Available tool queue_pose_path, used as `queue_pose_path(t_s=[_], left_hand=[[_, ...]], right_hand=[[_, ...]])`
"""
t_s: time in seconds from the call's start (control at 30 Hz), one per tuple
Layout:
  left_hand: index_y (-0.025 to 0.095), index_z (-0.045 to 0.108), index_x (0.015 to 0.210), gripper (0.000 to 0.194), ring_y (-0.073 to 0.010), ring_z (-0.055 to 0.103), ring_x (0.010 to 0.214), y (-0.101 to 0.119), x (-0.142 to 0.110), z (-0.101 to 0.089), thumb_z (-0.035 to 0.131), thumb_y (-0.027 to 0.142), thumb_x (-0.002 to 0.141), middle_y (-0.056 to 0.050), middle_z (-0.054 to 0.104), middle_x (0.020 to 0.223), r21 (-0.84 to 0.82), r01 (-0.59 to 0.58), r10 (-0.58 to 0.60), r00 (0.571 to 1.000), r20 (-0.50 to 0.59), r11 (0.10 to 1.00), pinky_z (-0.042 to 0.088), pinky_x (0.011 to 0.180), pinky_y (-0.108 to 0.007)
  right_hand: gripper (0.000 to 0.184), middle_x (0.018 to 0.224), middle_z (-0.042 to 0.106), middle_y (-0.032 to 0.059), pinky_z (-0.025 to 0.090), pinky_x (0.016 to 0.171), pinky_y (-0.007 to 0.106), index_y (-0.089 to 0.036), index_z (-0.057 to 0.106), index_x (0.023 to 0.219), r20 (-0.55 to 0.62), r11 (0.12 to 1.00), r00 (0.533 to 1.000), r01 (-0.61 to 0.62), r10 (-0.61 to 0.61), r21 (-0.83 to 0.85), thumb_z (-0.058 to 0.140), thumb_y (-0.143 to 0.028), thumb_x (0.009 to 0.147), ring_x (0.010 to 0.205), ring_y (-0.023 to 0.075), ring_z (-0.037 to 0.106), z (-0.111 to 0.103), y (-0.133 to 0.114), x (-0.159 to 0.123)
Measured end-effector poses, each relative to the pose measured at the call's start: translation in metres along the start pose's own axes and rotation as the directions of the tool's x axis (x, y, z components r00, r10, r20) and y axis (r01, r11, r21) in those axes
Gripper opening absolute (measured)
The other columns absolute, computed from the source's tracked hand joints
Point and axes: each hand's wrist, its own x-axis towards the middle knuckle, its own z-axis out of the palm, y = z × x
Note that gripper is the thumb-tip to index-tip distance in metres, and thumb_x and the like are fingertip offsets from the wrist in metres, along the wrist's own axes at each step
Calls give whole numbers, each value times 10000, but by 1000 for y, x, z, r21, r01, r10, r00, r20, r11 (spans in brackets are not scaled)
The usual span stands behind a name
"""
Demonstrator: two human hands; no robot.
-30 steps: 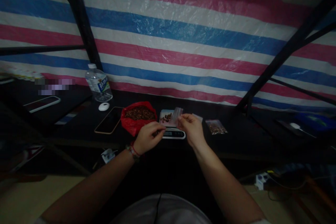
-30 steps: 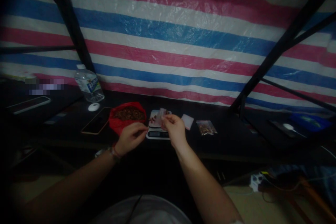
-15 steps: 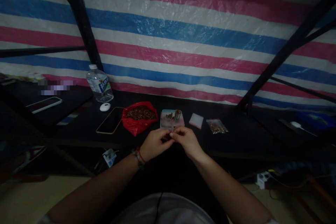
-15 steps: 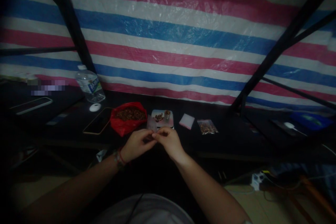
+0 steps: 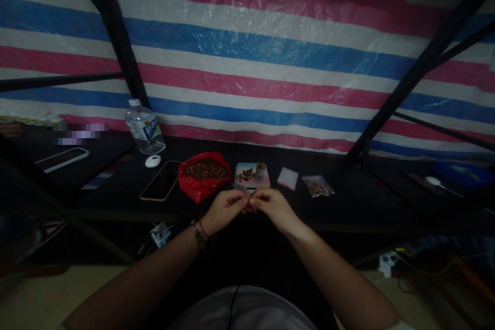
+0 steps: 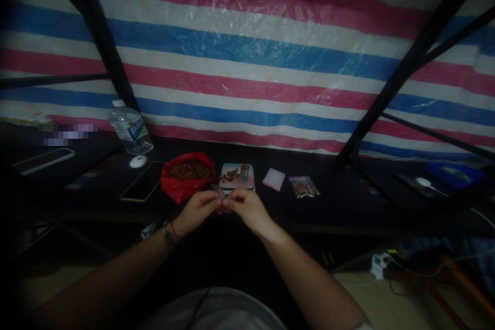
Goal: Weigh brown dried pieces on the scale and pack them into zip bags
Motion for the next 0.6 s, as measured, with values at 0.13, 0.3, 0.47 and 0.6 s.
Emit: queue_pose_path(t_s=[0.13, 0.3, 0.47, 0.6], left_hand=[[119, 631, 777, 297, -139, 619, 628, 1, -1, -1, 582, 411, 796, -55, 666, 697, 29, 18, -17, 1000, -22, 999, 489, 574, -233], [135, 647, 762, 302, -127, 620, 613, 0, -1, 3, 471, 357, 864, -40, 661, 668, 214, 22, -5, 997, -80, 977, 472, 559, -209], [157, 643, 715, 273, -112, 598, 556, 4, -2, 4, 473, 324, 849, -20, 658, 651, 436, 21, 27, 994, -103, 900, 423, 519, -197], [169, 611, 608, 270, -108, 565, 504, 14, -3, 4, 486, 286, 817, -1, 624, 551, 575, 69, 2, 993, -121, 815, 368, 482, -198]], right_hand=[[175, 687, 586, -2, 406, 634, 238, -178, 632, 634, -46, 945, 987, 134, -155, -299, 662, -315, 738, 666, 123, 536, 1, 0, 0], [107, 721, 603, 10, 416, 632, 244, -192, 620, 685, -49, 824, 964, 197, -262, -531, 603, -236, 781, 696, 139, 557, 0, -2, -2], [118, 804, 650, 41, 426, 712, 270, -201, 625, 792, -9, 642, 945, 215, -326, -736, 527, -240, 843, 775, 167, 589, -2, -3, -7], [129, 780, 645, 36, 409, 680, 263, -203, 600, 777, -15, 589, 954, 174, -301, -789, 508, -252, 853, 742, 166, 592, 3, -3, -11]])
